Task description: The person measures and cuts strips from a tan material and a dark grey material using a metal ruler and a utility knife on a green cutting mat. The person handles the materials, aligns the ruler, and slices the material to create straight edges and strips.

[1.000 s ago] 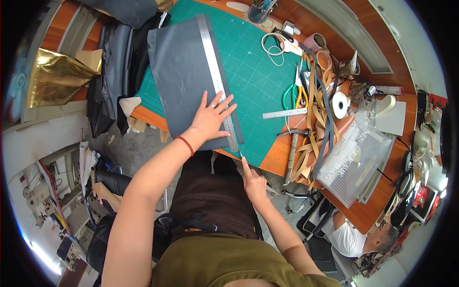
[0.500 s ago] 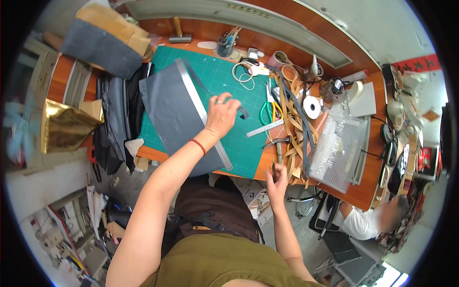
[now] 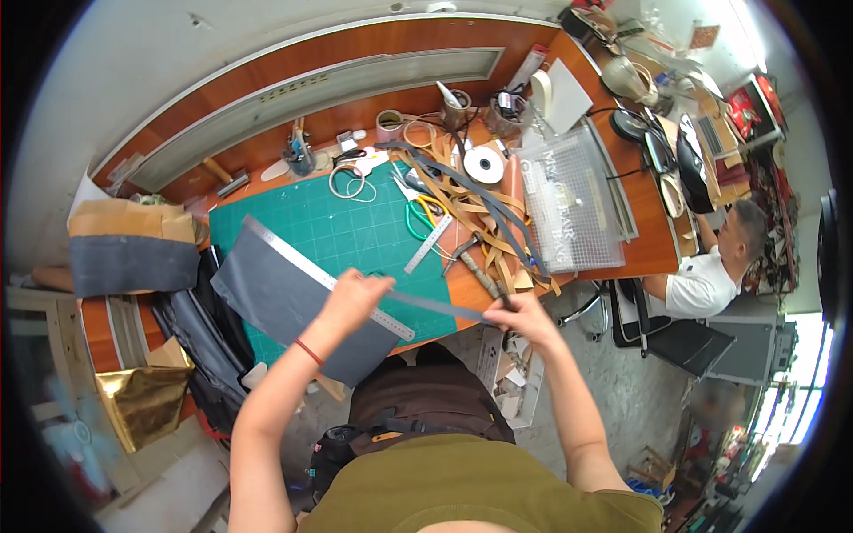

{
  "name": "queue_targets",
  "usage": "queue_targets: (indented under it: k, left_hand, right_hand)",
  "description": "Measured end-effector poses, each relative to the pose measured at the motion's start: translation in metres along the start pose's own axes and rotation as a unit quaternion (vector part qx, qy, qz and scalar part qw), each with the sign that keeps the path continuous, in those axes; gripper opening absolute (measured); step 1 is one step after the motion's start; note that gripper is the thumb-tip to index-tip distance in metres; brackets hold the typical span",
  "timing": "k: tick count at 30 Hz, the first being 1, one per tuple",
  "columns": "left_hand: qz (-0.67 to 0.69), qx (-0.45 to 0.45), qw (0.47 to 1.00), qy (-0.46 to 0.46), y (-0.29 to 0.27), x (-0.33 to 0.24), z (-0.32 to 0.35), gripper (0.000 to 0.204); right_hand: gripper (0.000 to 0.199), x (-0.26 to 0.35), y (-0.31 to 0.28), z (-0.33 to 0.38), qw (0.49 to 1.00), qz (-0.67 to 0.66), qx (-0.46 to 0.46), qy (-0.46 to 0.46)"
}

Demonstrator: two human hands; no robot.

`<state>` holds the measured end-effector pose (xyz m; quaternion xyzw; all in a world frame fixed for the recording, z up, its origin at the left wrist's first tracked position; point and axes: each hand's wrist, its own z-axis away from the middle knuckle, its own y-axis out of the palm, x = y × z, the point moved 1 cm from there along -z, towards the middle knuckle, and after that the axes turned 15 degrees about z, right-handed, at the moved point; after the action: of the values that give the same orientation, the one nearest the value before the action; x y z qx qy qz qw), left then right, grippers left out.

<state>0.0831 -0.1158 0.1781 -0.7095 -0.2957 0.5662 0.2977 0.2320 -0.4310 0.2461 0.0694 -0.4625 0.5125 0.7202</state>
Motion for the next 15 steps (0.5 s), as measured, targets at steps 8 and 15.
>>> queue_targets:
  k: [8, 15]
  left_hand:
    - [-0.235, -0.077, 0.969, -0.027, -0.057, 0.049, -0.148, 0.063]
    - [-0.155, -0.066, 0.958, -0.233, -0.033, 0.108, -0.058, 0.087]
  right_hand:
    - [0.015, -0.023, -0.082, -0.047, 0.96, 0.086, -0.264, -0.022]
    - [0.022, -0.027, -0.032, -0.075, 0.839, 0.357, -0.394, -0.118]
